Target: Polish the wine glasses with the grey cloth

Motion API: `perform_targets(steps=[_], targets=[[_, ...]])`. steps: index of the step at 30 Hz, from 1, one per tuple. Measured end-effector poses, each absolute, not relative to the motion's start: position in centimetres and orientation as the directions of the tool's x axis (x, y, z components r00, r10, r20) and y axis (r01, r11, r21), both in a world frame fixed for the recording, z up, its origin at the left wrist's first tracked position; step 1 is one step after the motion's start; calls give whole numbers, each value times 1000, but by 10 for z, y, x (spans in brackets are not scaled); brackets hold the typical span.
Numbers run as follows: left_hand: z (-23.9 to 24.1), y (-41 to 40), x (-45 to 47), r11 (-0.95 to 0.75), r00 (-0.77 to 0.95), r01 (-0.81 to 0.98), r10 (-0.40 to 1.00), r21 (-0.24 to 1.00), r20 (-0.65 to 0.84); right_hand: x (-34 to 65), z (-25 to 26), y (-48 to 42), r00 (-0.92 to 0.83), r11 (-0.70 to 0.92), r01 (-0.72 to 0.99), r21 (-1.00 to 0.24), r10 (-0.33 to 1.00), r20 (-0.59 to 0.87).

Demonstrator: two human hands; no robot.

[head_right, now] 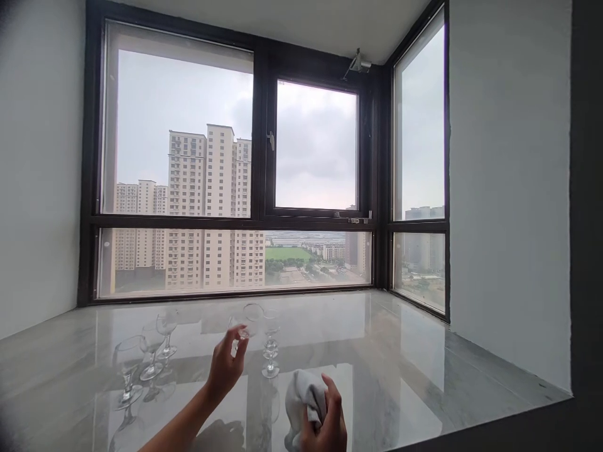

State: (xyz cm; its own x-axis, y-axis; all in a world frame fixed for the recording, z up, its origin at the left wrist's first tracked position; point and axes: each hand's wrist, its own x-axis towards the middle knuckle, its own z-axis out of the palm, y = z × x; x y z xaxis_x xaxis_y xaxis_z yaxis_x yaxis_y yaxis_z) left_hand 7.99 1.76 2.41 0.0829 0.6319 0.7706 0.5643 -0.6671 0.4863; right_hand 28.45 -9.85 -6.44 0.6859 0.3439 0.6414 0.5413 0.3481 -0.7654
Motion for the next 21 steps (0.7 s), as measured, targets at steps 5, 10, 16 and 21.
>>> perform_targets(steps=[5, 10, 16, 21], targets=[[16, -19, 116, -782, 526, 553, 596, 288, 608, 281, -73, -101, 681, 388, 521, -760, 348, 644], [20, -21, 122, -801, 672, 557, 591, 222, 447, 278, -70, -105, 685, 359, 544, -758, 331, 648], [33, -20, 115, -803, 695, 568, 584, 178, 419, 278, -70, -106, 705, 310, 573, -759, 287, 649], [33, -23, 115, -826, 744, 552, 548, 112, 382, 279, -72, -104, 743, 341, 526, -779, 261, 616]])
